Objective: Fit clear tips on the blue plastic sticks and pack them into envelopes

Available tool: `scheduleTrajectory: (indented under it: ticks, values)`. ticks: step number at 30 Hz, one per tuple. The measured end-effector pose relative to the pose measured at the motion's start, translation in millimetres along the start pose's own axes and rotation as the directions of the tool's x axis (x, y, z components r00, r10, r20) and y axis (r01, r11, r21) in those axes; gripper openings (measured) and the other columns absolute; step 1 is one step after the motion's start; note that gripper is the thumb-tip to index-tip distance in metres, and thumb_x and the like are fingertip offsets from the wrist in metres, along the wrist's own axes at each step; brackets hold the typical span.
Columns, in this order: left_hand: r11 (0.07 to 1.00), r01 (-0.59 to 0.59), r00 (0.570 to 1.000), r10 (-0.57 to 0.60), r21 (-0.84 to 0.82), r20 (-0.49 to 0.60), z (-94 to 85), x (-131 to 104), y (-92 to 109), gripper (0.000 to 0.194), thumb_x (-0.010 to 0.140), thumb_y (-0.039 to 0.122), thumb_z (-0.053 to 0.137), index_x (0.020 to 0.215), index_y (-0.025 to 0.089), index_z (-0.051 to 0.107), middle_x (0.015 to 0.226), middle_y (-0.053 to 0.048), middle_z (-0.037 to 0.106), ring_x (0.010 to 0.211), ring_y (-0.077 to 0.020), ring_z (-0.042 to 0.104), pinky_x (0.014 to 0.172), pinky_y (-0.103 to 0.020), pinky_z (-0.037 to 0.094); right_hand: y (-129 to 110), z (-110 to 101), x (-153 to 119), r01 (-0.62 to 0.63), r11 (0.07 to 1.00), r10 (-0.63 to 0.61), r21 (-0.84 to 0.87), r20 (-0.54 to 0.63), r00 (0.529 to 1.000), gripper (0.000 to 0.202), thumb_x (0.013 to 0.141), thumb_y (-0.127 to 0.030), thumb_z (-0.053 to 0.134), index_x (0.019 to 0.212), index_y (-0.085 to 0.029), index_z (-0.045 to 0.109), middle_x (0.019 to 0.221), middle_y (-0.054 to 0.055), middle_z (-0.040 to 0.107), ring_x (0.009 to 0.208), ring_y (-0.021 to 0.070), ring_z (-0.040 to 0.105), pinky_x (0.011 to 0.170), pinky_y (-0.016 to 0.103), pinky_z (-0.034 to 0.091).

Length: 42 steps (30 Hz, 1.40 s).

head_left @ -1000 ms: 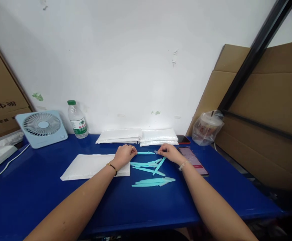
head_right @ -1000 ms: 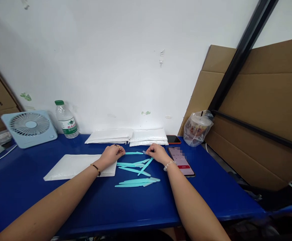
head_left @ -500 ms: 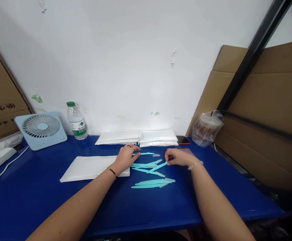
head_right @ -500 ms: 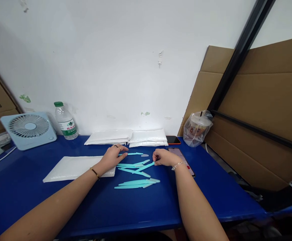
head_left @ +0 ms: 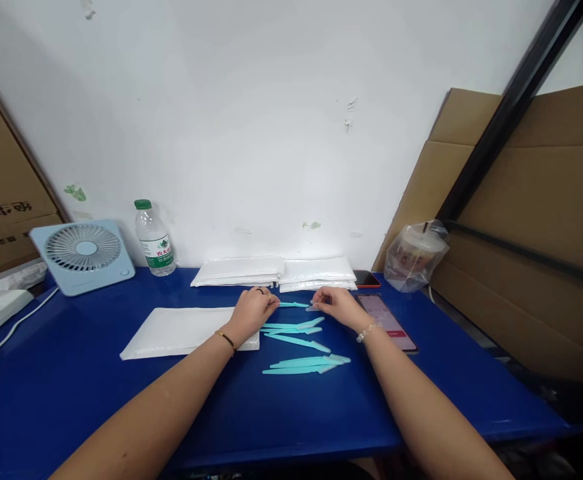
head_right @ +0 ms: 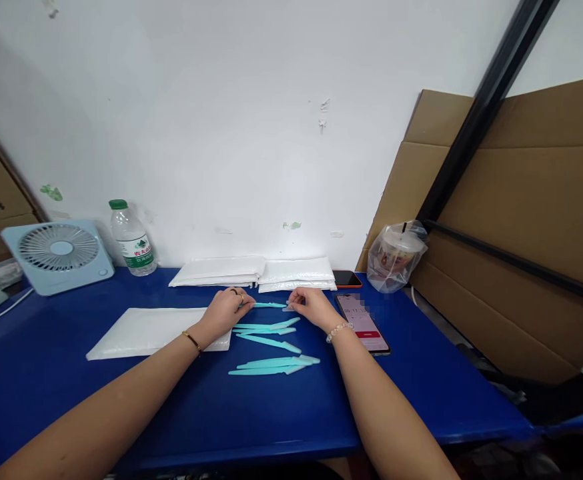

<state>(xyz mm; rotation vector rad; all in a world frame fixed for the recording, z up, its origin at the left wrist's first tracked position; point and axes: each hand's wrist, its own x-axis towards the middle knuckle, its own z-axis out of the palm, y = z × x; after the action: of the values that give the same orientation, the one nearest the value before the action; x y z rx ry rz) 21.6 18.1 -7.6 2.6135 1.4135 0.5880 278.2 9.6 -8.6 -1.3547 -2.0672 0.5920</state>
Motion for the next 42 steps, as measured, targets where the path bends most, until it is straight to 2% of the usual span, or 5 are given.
scheduleTrajectory:
  ticks: [9, 18, 32, 36, 42]
  values:
    - [0.998, -0.035, 0.999, 0.034, -0.058, -0.018, 4.0, -4.2, 1.7, 0.024, 0.086, 0.039, 0.050, 0.102, 0.026, 0.064, 0.107, -0.003, 0.062, 0.103, -0.0227, 0.052, 0.085, -0.035, 0.037, -4.4, -9.3, -10.3, 0.167, 0.972, -0.114, -0.166, 0.290, 0.950, 0.009, 0.073, -0.021, 0.067, 0.081, -0.019, 0.066, 0.088, 0.003, 0.055, 0.082, 0.0158, 0.053, 0.072, 0.025, 0.041]
    - [0.985, -0.173, 0.982, 0.175, -0.026, 0.077, 0.4, -6.0, 14.5, 0.036, 0.093, 0.040, 0.039, 0.078, 0.022, 0.066, 0.079, -0.002, 0.067, 0.084, -0.0197, 0.053, 0.071, -0.032, 0.032, -5.7, -2.3, -7.6, 0.105, 0.987, -0.086, -0.119, 0.155, 0.984, 0.006, 0.079, -0.023, 0.061, 0.081, -0.018, 0.061, 0.079, 0.000, 0.057, 0.068, 0.0121, 0.051, 0.062, 0.022, 0.038]
    - [0.998, -0.046, 0.998, 0.048, 0.051, -0.044, 6.9, -1.7, -4.2, 0.024, 0.087, 0.037, 0.052, 0.104, 0.029, 0.067, 0.100, -0.003, 0.067, 0.095, -0.0217, 0.053, 0.077, -0.034, 0.033, 3.0, 1.1, -0.6, 0.086, 0.982, -0.089, -0.171, -0.011, 0.996, 0.005, 0.077, -0.021, 0.063, 0.080, -0.017, 0.061, 0.078, 0.001, 0.057, 0.070, 0.0137, 0.052, 0.063, 0.025, 0.039]
    - [0.995, -0.101, 0.994, 0.101, -0.004, -0.040, 6.5, -3.8, -0.7, 0.024, 0.082, 0.043, 0.058, 0.099, 0.027, 0.065, 0.097, -0.002, 0.064, 0.094, -0.0204, 0.053, 0.078, -0.033, 0.033, -8.7, 7.6, -1.9, 0.231, 0.954, -0.222, -0.188, 0.067, 0.973, 0.009, 0.080, -0.028, 0.064, 0.080, -0.019, 0.064, 0.085, 0.003, 0.054, 0.078, 0.0149, 0.052, 0.070, 0.026, 0.040]
    - [0.992, -0.119, 0.989, 0.121, -0.030, 0.088, 7.5, -2.6, 3.7, 0.018, 0.077, 0.042, 0.064, 0.078, 0.025, 0.066, 0.078, 0.001, 0.063, 0.083, -0.0185, 0.054, 0.071, -0.030, 0.031, -15.8, 16.7, -1.3, 0.224, 0.949, -0.176, -0.223, 0.216, 0.960, 0.013, 0.077, -0.030, 0.068, 0.079, -0.018, 0.064, 0.087, 0.003, 0.053, 0.076, 0.0143, 0.051, 0.064, 0.024, 0.039]
